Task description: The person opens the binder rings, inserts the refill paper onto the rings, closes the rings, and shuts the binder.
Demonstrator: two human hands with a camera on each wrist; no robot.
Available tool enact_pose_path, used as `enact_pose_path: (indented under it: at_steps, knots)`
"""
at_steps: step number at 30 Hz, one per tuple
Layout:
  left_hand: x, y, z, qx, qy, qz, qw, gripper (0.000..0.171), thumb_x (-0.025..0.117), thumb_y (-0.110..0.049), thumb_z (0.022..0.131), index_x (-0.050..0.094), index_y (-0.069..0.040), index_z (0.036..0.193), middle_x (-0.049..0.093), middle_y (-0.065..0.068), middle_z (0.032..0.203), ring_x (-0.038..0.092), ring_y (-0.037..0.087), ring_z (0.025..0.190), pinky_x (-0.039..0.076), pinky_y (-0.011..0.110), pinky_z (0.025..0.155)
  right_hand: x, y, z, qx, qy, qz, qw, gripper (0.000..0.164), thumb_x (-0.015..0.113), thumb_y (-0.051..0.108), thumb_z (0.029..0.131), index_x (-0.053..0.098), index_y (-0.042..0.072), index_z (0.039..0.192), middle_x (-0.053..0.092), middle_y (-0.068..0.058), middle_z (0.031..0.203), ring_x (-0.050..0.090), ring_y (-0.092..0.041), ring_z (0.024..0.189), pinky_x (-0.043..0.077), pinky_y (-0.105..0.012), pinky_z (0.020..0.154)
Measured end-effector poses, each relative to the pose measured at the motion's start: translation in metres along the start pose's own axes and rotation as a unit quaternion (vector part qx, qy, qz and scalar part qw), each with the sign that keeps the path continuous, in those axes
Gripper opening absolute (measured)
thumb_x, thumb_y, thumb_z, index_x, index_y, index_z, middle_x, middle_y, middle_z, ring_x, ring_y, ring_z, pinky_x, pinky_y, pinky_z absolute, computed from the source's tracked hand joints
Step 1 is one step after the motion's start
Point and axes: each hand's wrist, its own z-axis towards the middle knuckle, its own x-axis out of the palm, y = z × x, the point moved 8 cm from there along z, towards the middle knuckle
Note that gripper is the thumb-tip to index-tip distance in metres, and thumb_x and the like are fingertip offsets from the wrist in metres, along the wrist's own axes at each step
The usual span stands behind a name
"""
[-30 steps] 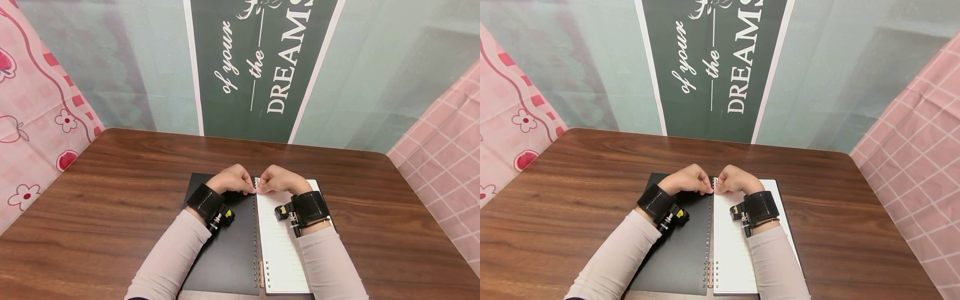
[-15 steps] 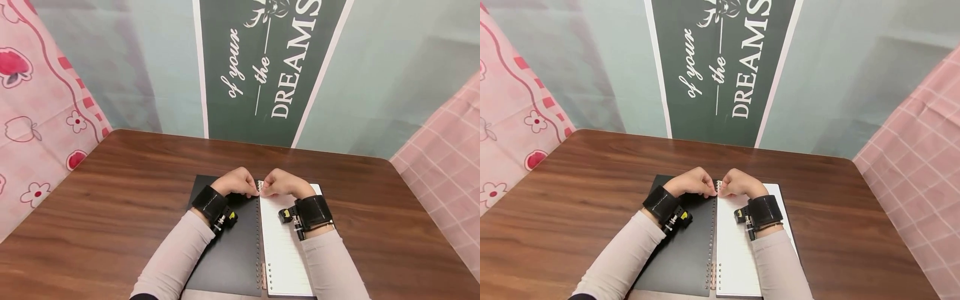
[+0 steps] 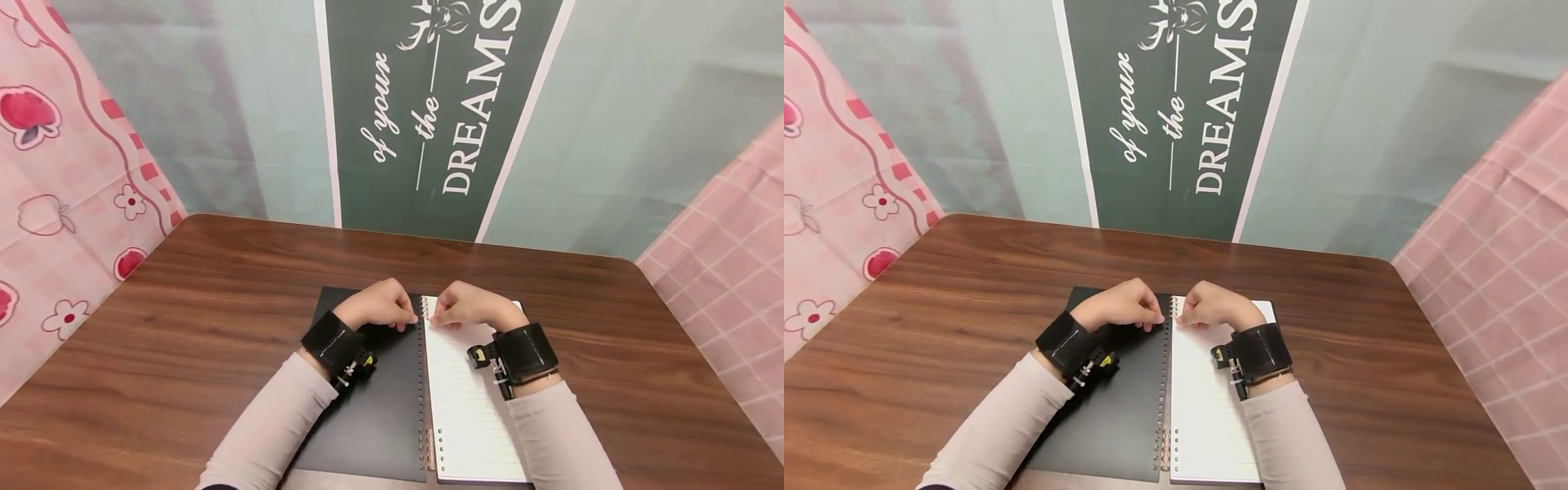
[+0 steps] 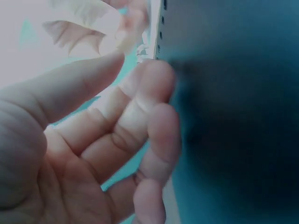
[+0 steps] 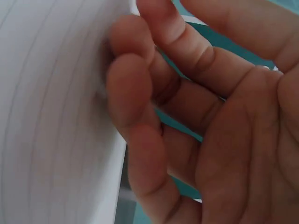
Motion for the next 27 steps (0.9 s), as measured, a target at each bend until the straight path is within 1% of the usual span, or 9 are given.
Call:
enact_pose_path:
  at_steps: [4,10,14,18,21,24,27]
  knots:
    - [-0.001,-0.003,-0.013,0.014,-0.012,0.028,0.9994,0.015,0.069,-0.012,0.092,0.075,-0.007,0.078,0.065,0.002,0.06,0.05,0.007,0.054,0.039,0.02,0.055,0.003,0.004,-0.013,-0.024,0.013,-0.005,1.0,0.021,0.067,0.011,0.09,0.064,0.001,0.072,0.048,0.004,0.057,0.04,-0.009,0.053,0.029,-0.022,0.054]
    - [0.001,-0.013,-0.038,0.04,-0.016,0.044,0.9981,0.017,0.069,-0.015,0.093,0.075,-0.01,0.078,0.069,0.006,0.065,0.05,0.008,0.055,0.039,0.021,0.057,0.008,0.007,-0.033,-0.041,0.023,-0.007,0.999,0.021,0.066,0.012,0.091,0.063,0.001,0.074,0.048,0.003,0.06,0.041,-0.009,0.055,0.03,-0.023,0.055]
    - [0.005,-0.016,-0.057,0.05,-0.019,0.062,0.9966,0.019,0.069,-0.017,0.093,0.074,-0.013,0.075,0.069,0.002,0.065,0.051,0.007,0.055,0.042,0.023,0.057,0.012,0.007,-0.046,-0.037,0.03,-0.007,0.999,0.021,0.066,0.013,0.092,0.062,0.002,0.075,0.05,0.003,0.061,0.041,-0.01,0.056,0.031,-0.023,0.055]
    - [0.011,-0.016,-0.073,0.051,-0.027,0.073,0.9957,0.017,0.07,-0.018,0.092,0.074,-0.016,0.075,0.067,-0.004,0.064,0.051,0.006,0.055,0.042,0.024,0.056,0.016,0.011,-0.058,-0.054,0.027,-0.008,0.998,0.018,0.065,0.013,0.093,0.065,0.003,0.078,0.054,0.001,0.064,0.041,-0.009,0.056,0.031,-0.022,0.054]
    - [0.017,-0.018,-0.08,0.05,-0.024,0.08,0.9952,0.016,0.072,-0.02,0.091,0.074,-0.018,0.075,0.064,-0.009,0.063,0.05,0.004,0.055,0.041,0.022,0.056,0.021,0.016,-0.066,-0.073,0.027,-0.007,0.997,0.015,0.065,0.012,0.093,0.067,0.004,0.081,0.057,0.0,0.066,0.043,-0.007,0.057,0.033,-0.021,0.054]
    - [0.027,-0.022,-0.082,0.048,-0.012,0.086,0.9951,0.016,0.074,-0.021,0.089,0.072,-0.02,0.073,0.061,-0.012,0.062,0.05,0.002,0.057,0.04,0.022,0.055,0.027,0.019,-0.073,-0.086,0.034,0.004,0.996,0.013,0.065,0.012,0.093,0.067,0.004,0.084,0.06,-0.002,0.067,0.046,-0.005,0.059,0.036,-0.02,0.055]
    - [0.033,-0.026,-0.082,0.045,-0.002,0.092,0.9948,0.016,0.075,-0.021,0.087,0.07,-0.022,0.072,0.06,-0.013,0.062,0.051,0.002,0.058,0.041,0.022,0.055,0.034,0.021,-0.08,-0.095,0.043,0.012,0.994,0.011,0.065,0.012,0.093,0.068,0.004,0.085,0.062,-0.002,0.068,0.047,-0.003,0.06,0.037,-0.02,0.057]
